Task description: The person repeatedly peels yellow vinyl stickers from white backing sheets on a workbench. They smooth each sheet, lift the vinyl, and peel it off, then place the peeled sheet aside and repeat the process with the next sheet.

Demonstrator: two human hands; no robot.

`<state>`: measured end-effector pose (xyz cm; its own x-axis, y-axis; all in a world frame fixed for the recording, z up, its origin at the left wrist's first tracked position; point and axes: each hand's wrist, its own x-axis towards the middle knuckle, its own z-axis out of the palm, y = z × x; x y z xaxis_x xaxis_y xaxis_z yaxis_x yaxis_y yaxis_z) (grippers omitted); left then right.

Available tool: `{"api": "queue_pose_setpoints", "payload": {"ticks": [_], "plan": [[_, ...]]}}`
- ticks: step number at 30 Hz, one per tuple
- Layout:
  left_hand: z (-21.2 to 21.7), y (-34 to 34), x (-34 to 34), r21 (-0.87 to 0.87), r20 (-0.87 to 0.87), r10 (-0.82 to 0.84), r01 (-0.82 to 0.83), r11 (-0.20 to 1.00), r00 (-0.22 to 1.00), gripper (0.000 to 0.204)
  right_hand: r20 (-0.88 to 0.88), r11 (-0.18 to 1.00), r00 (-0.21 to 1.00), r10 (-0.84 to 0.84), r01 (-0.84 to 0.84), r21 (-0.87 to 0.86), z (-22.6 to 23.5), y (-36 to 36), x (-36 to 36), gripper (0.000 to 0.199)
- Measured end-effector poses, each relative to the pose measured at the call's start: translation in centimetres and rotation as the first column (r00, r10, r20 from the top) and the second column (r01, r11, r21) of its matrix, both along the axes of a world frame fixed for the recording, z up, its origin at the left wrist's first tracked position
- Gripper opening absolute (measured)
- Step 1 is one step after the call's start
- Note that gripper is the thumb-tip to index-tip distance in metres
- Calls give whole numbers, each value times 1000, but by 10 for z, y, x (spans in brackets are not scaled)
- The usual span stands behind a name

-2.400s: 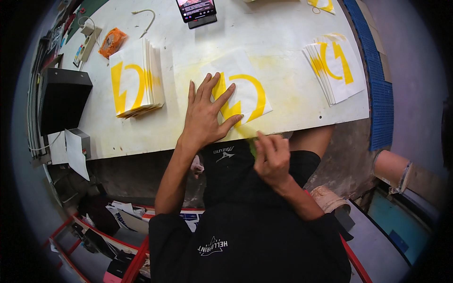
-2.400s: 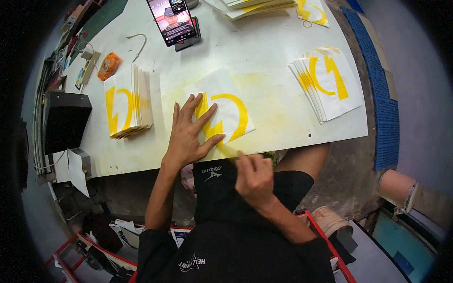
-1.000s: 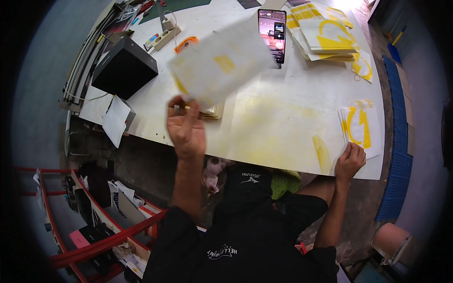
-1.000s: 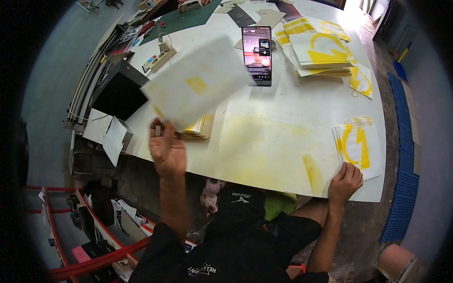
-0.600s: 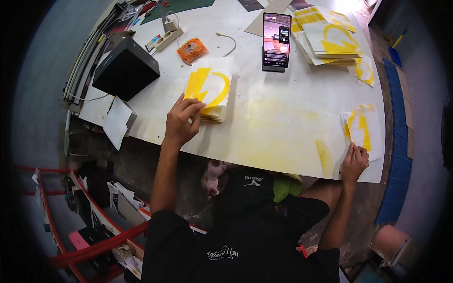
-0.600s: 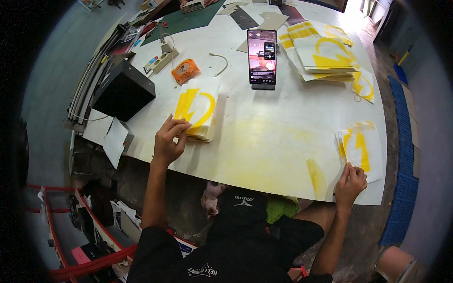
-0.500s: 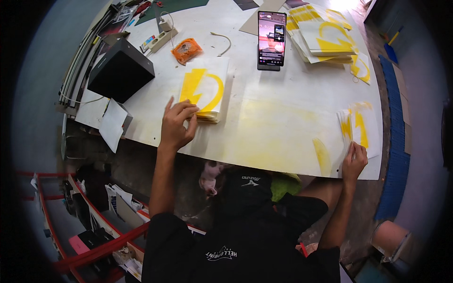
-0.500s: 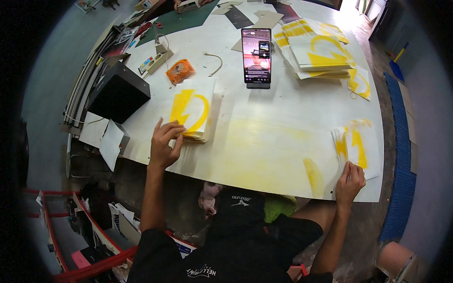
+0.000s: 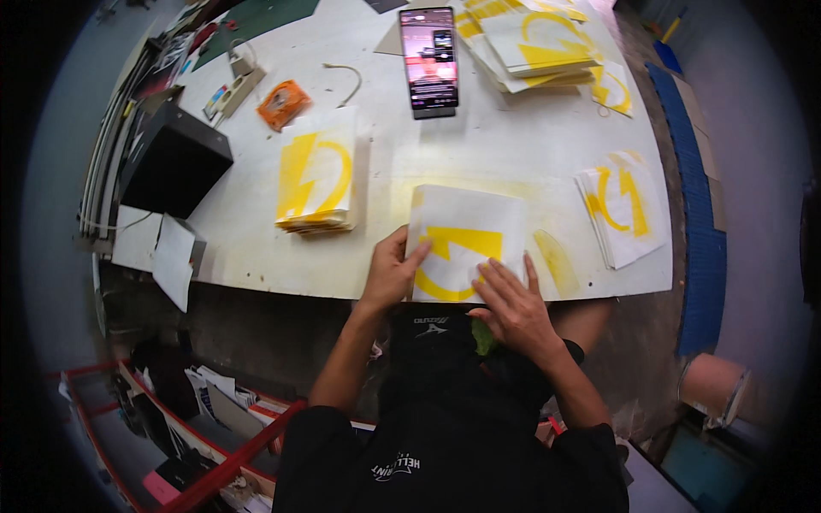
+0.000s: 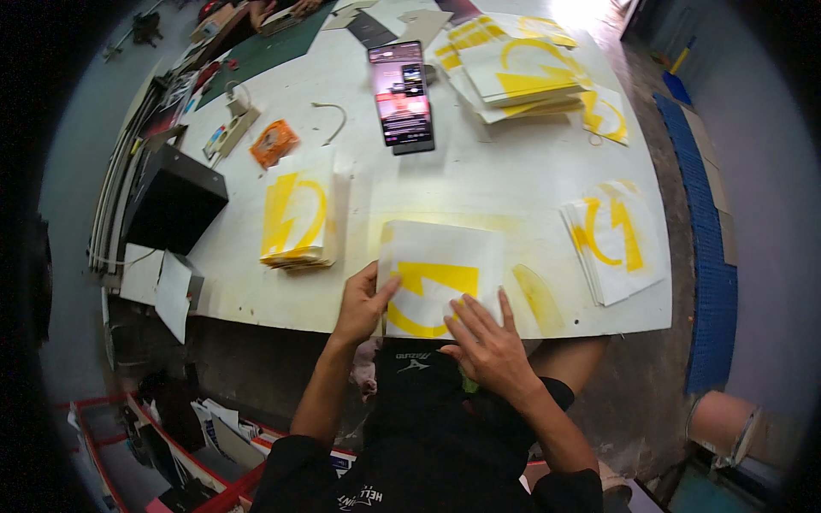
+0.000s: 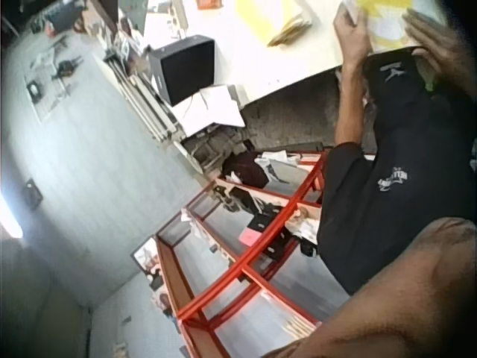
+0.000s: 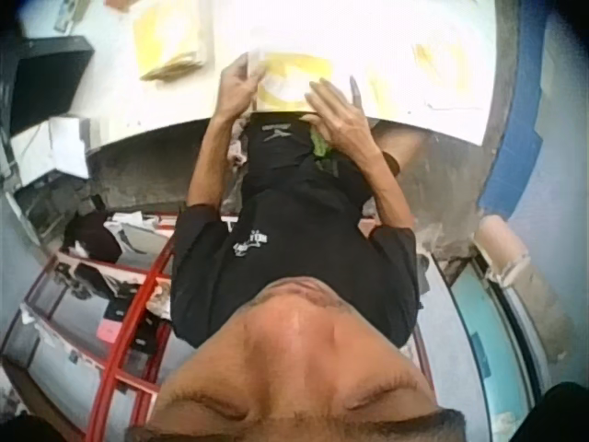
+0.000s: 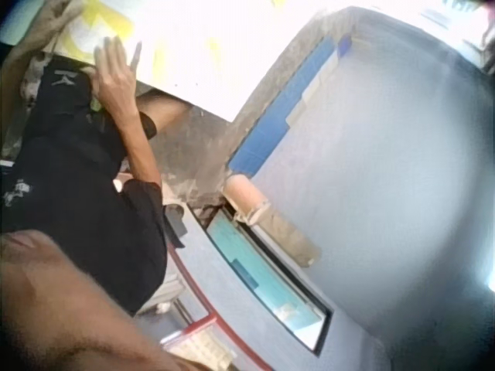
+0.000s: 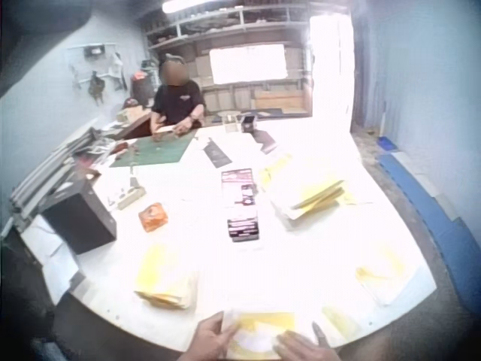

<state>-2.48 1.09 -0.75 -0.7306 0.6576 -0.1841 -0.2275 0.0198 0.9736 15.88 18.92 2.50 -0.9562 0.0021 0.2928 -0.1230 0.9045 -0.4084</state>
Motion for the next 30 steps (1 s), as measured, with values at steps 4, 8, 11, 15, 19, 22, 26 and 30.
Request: {"api": "queue_pose_setpoints", "payload": {"ticks": [4, 8, 11, 15, 19, 22, 26, 30], "plan": [[-1, -14, 2, 102, 174, 82, -101, 990, 981, 31, -90, 917, 913, -399, 399, -14, -28, 33, 38, 42], [3, -16, 12, 126, 144, 37, -55, 991, 989, 32, -140, 842, 831, -538, 525, -122, -24, 52, 45, 38], [10, -11, 25, 159, 155, 49, -74, 985, 987, 29, 15, 648, 806, -592, 487, -585, -9, 41, 18, 24], [-4, -12, 25, 132, 207, 113, -143, 981, 972, 26, 186, 251, 824, -535, 365, -897, -9, 34, 3, 13], [-5, -9, 25, 77, 146, 197, -210, 975, 969, 26, 254, 92, 861, -441, 324, -942, -3, 39, 15, 11], [-5, -7, 27, 42, 113, 165, -171, 984, 980, 26, 259, 84, 874, -411, 319, -944, -3, 50, 29, 12], [-1, -5, 27, 43, 103, 69, -74, 996, 992, 25, 291, 77, 951, -102, 299, -951, -17, 70, 35, 19], [9, -10, 18, 22, 155, -73, 70, 997, 985, 25, 239, -151, 971, 16, 239, -959, -2, 57, 11, 37]]}}
